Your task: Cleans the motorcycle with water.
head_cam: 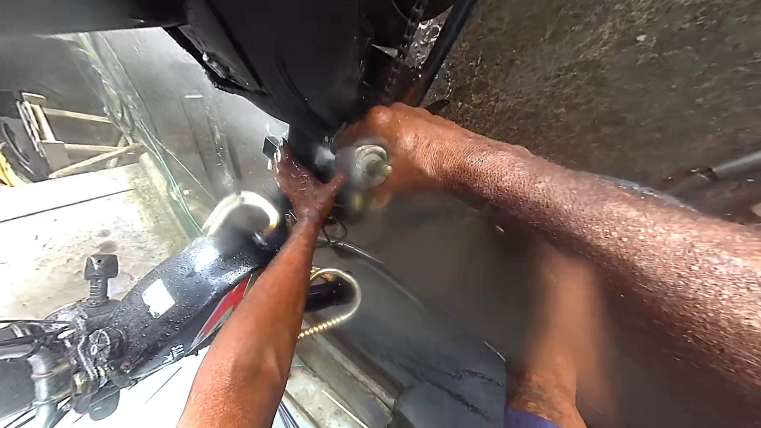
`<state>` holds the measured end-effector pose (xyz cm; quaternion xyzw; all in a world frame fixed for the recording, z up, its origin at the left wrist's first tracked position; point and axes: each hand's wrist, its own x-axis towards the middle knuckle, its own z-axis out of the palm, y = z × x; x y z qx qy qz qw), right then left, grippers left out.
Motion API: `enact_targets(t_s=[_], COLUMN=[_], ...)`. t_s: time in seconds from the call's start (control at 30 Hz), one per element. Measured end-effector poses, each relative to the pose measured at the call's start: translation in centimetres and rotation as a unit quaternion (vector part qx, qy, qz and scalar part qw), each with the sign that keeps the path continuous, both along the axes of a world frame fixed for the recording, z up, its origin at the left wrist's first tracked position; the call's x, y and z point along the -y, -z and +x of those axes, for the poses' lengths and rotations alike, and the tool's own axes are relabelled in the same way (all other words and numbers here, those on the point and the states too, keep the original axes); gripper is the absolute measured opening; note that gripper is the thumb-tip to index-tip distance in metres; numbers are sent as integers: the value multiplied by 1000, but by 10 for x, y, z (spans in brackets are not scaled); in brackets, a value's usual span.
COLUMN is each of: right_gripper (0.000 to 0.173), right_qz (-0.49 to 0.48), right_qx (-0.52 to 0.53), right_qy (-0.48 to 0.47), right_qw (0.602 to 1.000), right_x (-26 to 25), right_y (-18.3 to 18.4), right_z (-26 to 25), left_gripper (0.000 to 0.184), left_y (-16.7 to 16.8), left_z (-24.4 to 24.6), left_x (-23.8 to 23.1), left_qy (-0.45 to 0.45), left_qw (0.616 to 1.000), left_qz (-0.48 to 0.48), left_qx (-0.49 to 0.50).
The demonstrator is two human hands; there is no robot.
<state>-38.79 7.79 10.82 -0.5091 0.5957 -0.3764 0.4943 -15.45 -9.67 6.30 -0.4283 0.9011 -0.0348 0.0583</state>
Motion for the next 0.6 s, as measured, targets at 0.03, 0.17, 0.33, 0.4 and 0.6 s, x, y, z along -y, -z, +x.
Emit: enact_targets(t_s=[0.03,0.17,0.33,0.4,0.6], right_gripper=[36,39,44,43,48], right_qz=[-1,2,45,50,18], right_qx=[1,-6,-55,-67,-89], right_qy=[0,12,79,145,216], right_qw=[1000,1000,994,986,972], right_x=[-2,-14,-83,-127,-191], right_y=[-1,-4,11,12,51], right_z=[0,-4,-40,-47,-51], left_gripper=[135,140,145,147,156], left_y=[1,0,-5,-5,-17], left_z=[0,4,8,9,2], left_x=[1,6,19,21,28], left_qy=[0,13,15,15,-17], left_qw=[1000,1000,997,997,983], left_qz=[-4,-3,55,61,92], left_qx=[4,16,53,55,159])
